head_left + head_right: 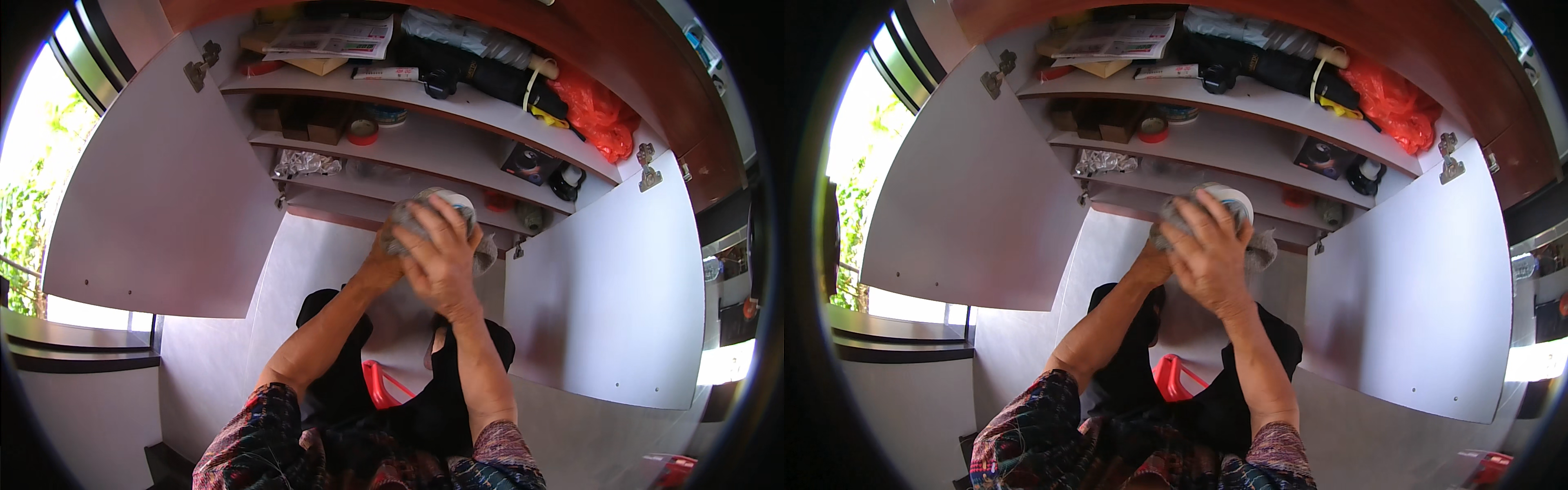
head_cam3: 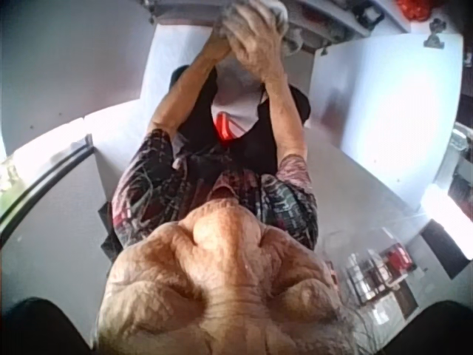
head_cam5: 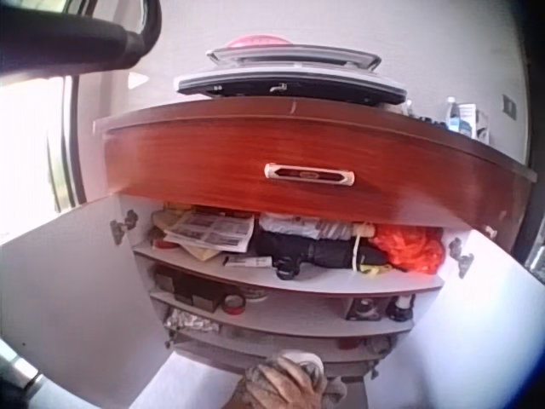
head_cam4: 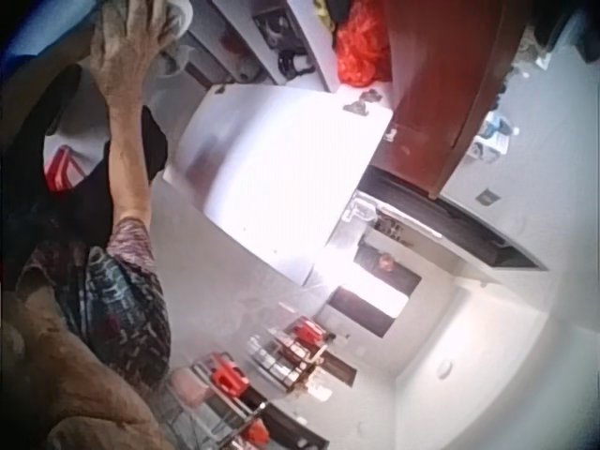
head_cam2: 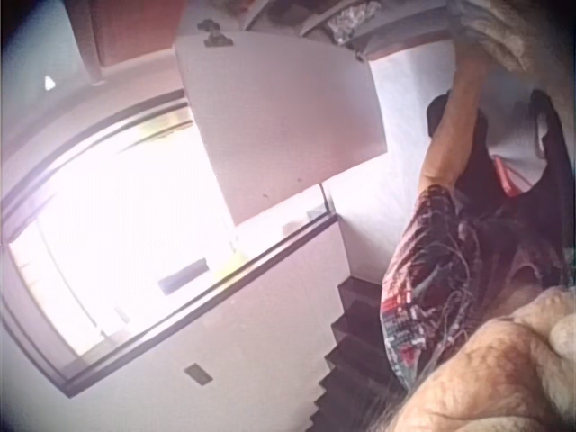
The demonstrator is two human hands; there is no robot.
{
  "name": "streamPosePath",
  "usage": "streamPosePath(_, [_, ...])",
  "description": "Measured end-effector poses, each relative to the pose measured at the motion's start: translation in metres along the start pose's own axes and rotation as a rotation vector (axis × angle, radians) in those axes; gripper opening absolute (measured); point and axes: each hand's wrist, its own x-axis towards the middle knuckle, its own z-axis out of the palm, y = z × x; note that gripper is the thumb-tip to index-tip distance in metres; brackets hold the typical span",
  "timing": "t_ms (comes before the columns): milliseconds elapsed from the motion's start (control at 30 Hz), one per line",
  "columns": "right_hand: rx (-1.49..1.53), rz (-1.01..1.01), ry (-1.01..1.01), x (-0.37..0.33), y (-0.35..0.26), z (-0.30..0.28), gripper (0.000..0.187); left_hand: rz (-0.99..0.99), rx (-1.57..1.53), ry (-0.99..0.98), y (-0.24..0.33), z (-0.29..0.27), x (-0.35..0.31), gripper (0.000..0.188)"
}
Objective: The person sits on the floor and wipes various items inside an open cabinet using a grey cloth. They clean a black box, a red plastic container, a wooden block, a white tub, and several folded umbrellas, placing each item back on the shelf after wiping it.
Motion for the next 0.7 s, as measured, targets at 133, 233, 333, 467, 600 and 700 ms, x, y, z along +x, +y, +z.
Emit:
streamPosePath(133, [-0.043,-0.051,0.023,0.003,0.001,-0.002,0.030,0.034,-0.108,-0.032,0.000,-0.002,-0.008,0.069])
streamPosePath(233, [0.031,0.065,0.056,0.005,0.016,-0.005,0.029,0.015,-0.099,-0.005,0.006,0.008,-0.010,0.068])
streamPosePath(333, [0.297,0.301,0.112,0.004,0.045,-0.005,0.022,0.013,0.089,-0.032,0.006,0.012,-0.010,0.067])
streamPosePath(467, [0.697,0.705,-0.063,-0.001,0.081,-0.020,0.018,-0.008,0.016,-0.057,0.015,0.021,-0.015,0.065])
streamPosePath(600, [0.465,0.395,0.068,-0.007,0.060,-0.012,0.022,-0.025,0.067,-0.069,0.009,0.018,-0.014,0.065])
streamPosePath(700, [0.077,0.114,-0.032,-0.005,0.036,-0.017,0.028,-0.100,0.105,-0.058,0.002,0.013,-0.015,0.065])
